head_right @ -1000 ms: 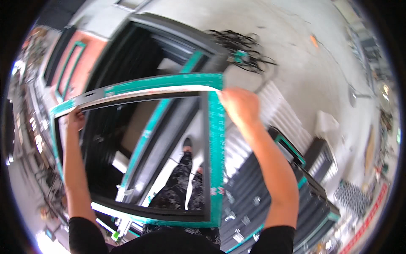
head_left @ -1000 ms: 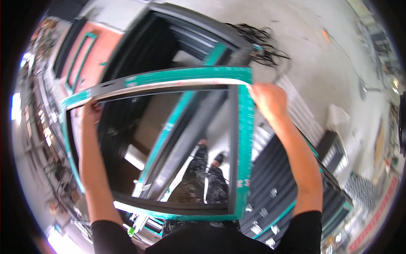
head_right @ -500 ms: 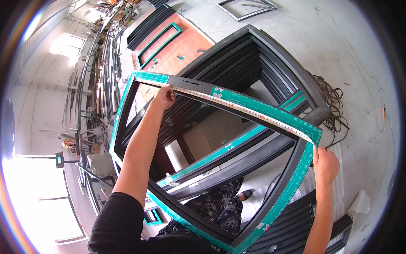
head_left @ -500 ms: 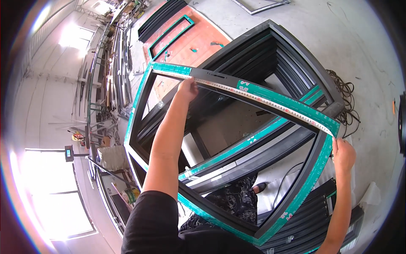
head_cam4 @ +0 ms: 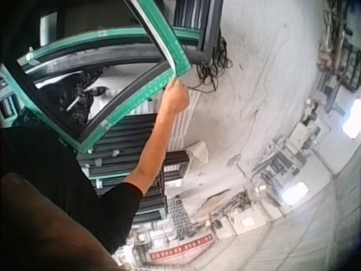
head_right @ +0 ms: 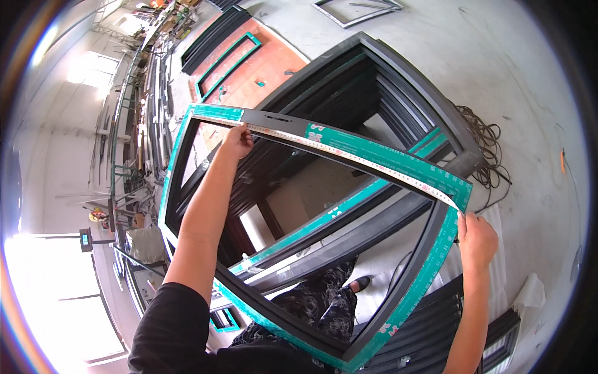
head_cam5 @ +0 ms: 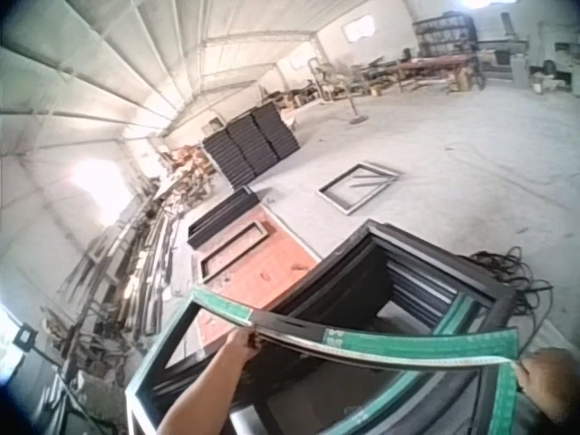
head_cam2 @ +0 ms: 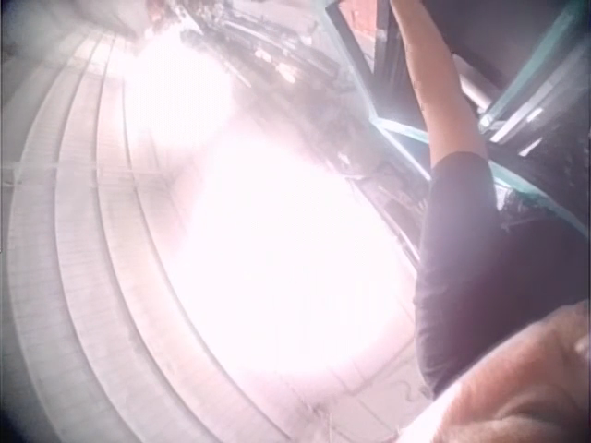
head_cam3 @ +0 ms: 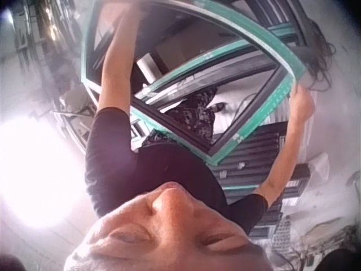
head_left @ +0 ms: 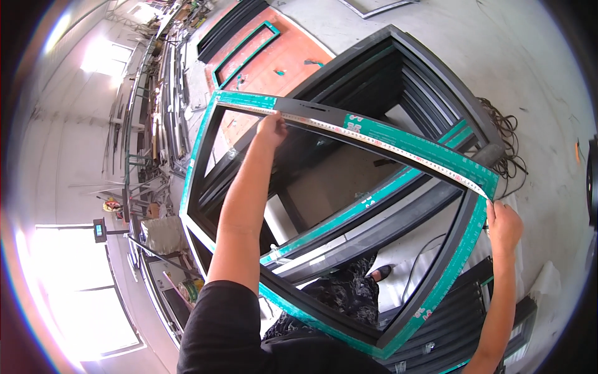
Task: The person operates a console and a motorized saw to cut metal strips, then measures the dimensions of a stack of window frames using a tape measure and secures one frame with adhesive tape.
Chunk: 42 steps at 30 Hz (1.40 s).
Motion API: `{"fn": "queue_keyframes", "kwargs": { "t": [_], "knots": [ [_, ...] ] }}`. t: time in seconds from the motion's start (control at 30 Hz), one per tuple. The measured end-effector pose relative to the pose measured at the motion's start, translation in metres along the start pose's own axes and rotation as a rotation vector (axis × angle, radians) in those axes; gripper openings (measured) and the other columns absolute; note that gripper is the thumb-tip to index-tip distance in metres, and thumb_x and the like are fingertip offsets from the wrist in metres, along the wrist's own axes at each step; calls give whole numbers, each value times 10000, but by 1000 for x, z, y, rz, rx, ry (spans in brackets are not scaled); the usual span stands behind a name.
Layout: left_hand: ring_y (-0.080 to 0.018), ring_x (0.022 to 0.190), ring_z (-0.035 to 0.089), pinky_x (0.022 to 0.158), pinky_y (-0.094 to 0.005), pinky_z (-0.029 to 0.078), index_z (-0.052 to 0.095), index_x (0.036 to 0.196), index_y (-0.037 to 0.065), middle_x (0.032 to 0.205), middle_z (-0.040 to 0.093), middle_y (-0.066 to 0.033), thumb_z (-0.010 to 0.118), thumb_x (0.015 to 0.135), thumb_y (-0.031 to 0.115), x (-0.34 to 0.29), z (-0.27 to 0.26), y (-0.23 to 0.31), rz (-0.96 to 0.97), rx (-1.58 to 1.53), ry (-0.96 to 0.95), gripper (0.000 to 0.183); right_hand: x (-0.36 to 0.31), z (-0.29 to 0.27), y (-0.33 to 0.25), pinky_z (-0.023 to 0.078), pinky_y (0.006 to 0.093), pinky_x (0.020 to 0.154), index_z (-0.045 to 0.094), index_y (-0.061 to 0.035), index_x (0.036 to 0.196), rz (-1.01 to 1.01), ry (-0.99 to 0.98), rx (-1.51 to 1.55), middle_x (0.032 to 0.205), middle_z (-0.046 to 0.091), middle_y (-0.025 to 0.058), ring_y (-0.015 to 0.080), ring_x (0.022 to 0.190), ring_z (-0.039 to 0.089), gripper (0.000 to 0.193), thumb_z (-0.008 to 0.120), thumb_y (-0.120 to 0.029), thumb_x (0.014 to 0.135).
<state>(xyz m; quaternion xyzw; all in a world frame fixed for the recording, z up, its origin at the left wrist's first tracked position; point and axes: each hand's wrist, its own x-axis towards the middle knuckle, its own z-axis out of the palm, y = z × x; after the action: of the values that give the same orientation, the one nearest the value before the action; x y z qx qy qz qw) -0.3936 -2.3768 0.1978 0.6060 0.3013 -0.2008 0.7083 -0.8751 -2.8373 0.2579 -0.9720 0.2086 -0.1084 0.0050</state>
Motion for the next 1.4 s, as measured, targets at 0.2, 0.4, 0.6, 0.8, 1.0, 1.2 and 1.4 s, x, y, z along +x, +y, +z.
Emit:
{"fn": "queue_keyframes", "kwargs": {
  "t": [0.2, 0.4, 0.6, 0.8, 1.0, 1.2, 1.4],
  "knots": [
    [-67, 477, 371, 415, -200, 311, 480, 730, 197, 583, 390, 52, 629, 905, 131, 26, -19, 9, -21, 69, -139, 239, -1, -3, 0, 460, 471, 537, 602, -103, 702, 14, -41, -22, 645, 592, 104, 339, 606, 606, 330, 657, -358, 904],
    [-102, 541, 428, 460, -231, 367, 561, 800, 152, 647, 501, 28, 635, 954, 222, 24, -19, 20, 11, 108, -29, 185, 0, 3, 1, 468, 445, 517, 607, -99, 704, 50, -12, -13, 626, 589, 94, 323, 587, 608, 357, 657, -395, 897],
    [-106, 578, 451, 508, -230, 394, 585, 833, 135, 678, 531, 28, 663, 953, 245, 38, -28, 24, 1, 137, -29, 181, 3, 3, 2, 450, 426, 478, 605, -99, 699, 58, 9, 5, 596, 564, 87, 306, 558, 596, 378, 644, -411, 909],
    [-112, 582, 449, 529, -237, 384, 585, 822, 135, 681, 535, 25, 667, 951, 246, 44, -33, 26, -13, 130, -15, 190, 6, 2, 3, 435, 419, 491, 599, -90, 700, 71, -9, 30, 587, 543, 85, 307, 552, 576, 393, 630, -410, 925],
    [-111, 581, 453, 526, -235, 386, 586, 824, 138, 685, 543, 26, 672, 949, 246, 42, -34, 29, -9, 159, -45, 186, 7, 1, 4, 435, 420, 498, 598, -92, 700, 68, -22, 42, 586, 543, 87, 310, 556, 573, 391, 623, -408, 929],
    [-111, 575, 453, 519, -233, 388, 590, 843, 140, 682, 543, 25, 667, 952, 237, 50, -39, 34, -33, 156, -35, 165, 14, 2, 9, 434, 436, 507, 586, -87, 686, 58, -78, 58, 594, 562, 97, 321, 568, 575, 418, 608, -422, 934],
    [-114, 572, 452, 518, -234, 390, 590, 846, 137, 680, 540, 26, 669, 949, 236, 49, -37, 37, -32, 175, -14, 164, 18, 2, 11, 440, 442, 510, 581, -87, 668, 54, -92, 82, 597, 566, 104, 327, 580, 581, 439, 600, -432, 938]
  ]
}}
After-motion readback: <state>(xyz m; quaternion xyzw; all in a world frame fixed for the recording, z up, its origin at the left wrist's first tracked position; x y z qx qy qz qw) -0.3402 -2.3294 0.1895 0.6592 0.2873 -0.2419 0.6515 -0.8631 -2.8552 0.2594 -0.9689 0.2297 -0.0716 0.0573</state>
